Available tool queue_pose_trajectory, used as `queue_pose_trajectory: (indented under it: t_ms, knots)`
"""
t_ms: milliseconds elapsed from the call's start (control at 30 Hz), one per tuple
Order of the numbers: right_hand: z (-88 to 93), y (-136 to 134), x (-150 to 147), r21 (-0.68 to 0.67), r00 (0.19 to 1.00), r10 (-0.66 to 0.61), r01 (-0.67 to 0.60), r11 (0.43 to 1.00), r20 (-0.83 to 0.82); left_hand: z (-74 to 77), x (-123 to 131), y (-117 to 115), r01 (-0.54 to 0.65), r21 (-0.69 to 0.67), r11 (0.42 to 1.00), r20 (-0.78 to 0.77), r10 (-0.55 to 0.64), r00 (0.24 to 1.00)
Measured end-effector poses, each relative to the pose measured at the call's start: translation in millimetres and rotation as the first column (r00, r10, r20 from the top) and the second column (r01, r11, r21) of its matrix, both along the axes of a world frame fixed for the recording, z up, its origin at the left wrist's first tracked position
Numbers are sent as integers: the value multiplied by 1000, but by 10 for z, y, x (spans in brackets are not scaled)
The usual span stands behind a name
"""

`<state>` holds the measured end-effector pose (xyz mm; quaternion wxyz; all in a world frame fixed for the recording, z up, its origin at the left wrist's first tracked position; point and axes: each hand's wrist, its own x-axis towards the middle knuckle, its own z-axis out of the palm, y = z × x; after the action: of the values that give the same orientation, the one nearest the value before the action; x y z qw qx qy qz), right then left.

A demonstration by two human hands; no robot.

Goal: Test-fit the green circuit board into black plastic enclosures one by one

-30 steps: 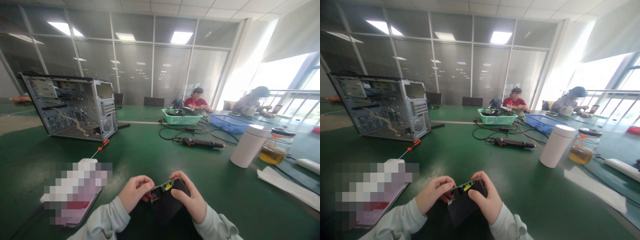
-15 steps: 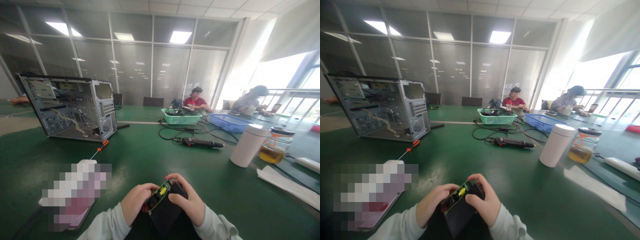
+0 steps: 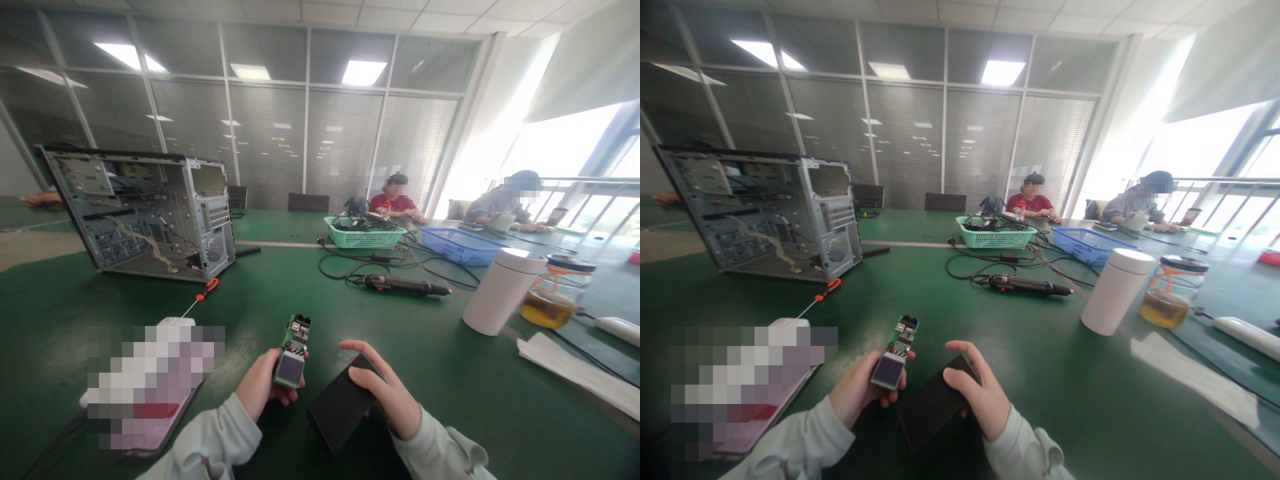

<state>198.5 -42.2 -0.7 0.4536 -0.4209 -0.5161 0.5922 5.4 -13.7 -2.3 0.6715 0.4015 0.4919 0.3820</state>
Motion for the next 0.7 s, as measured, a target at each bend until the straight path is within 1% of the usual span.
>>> queue_pose_trajectory:
  t_ms: [67, 200, 300, 400, 467, 533, 633, 700]
  knots:
    - [-16, 21, 14, -2, 1000, 18, -18, 1000, 21, 42, -9, -24, -2, 22, 1000, 57, 0, 998]
    - [-15, 25, 12, -64, 998, 55, -55, 996, -1, 85, -7, -63, 2, 12, 1000, 66, -3, 998]
    - [-13, 30, 10, -92, 993, 77, -85, 992, -84, 72, -5, -42, -5, -8, 1000, 88, 5, 996]
    - [-13, 44, 12, -81, 975, 60, -79, 994, -215, 48, -9, -12, -38, -32, 999, 108, 42, 993]
    - [-8, 48, 8, -48, 961, 32, -47, 998, -275, 39, -13, -7, -80, -38, 996, 110, 84, 990]
    - [0, 43, -6, 20, 951, 23, -18, 1000, -308, 45, -14, -16, -105, -39, 994, 104, 109, 989]
    - [15, 19, -42, 138, 941, 40, 7, 990, -336, 77, -14, -37, -95, -40, 995, 104, 99, 990]
    - [29, -4, -68, 193, 949, 30, 33, 981, -313, 99, -14, -44, -97, -46, 994, 115, 101, 988]
